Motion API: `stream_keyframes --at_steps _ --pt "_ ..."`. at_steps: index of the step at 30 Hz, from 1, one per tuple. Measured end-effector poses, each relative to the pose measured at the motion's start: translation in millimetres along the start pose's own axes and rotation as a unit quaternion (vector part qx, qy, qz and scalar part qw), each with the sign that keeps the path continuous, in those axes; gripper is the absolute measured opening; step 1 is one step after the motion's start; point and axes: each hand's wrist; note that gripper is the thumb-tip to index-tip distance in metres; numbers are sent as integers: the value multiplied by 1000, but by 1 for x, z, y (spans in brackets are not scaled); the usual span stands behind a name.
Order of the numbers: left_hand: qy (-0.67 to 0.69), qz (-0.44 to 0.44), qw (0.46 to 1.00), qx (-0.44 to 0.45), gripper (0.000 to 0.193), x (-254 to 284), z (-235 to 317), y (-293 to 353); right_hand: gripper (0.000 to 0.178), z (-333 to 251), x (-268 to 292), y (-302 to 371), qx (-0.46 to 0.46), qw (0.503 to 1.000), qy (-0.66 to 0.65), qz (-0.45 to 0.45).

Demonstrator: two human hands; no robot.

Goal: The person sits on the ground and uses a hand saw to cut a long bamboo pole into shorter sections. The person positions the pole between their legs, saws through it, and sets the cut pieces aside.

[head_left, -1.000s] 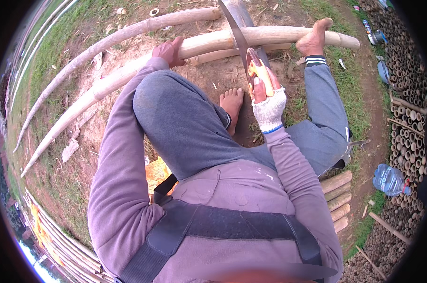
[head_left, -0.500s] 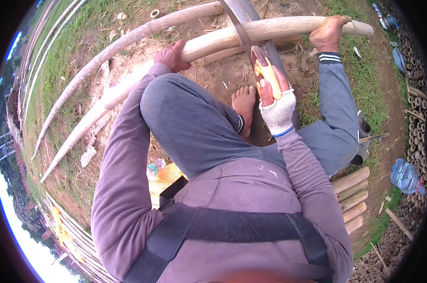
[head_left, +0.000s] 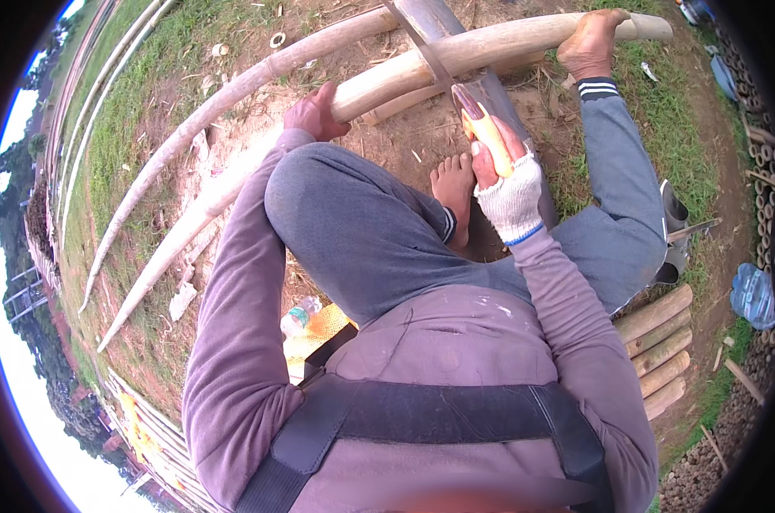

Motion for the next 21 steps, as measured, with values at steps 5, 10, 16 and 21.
stream_keyframes --at_steps 5,10,16,21 --pt "2 2 1000 -17 83 -12 3 -1 47 -22 41 71 -34 996 -79 0" --pt "4 21 1000 -8 80 -13 7 -1 46 13 -22 -27 43 999 1 20" --pt "-10 15 1000 -18 77 9 13 -11 46 -4 6 -5 19 999 21 21" --pt "3 26 1000 -18 77 -10 5 4 50 -27 55 67 16 999 22 -26"
Point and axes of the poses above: each hand's wrist, its own y-axis away from the middle knuckle, its own x-axis out of the back of the hand, z = x × y, and after that the axes turned 8 degrees about -y, right-handed
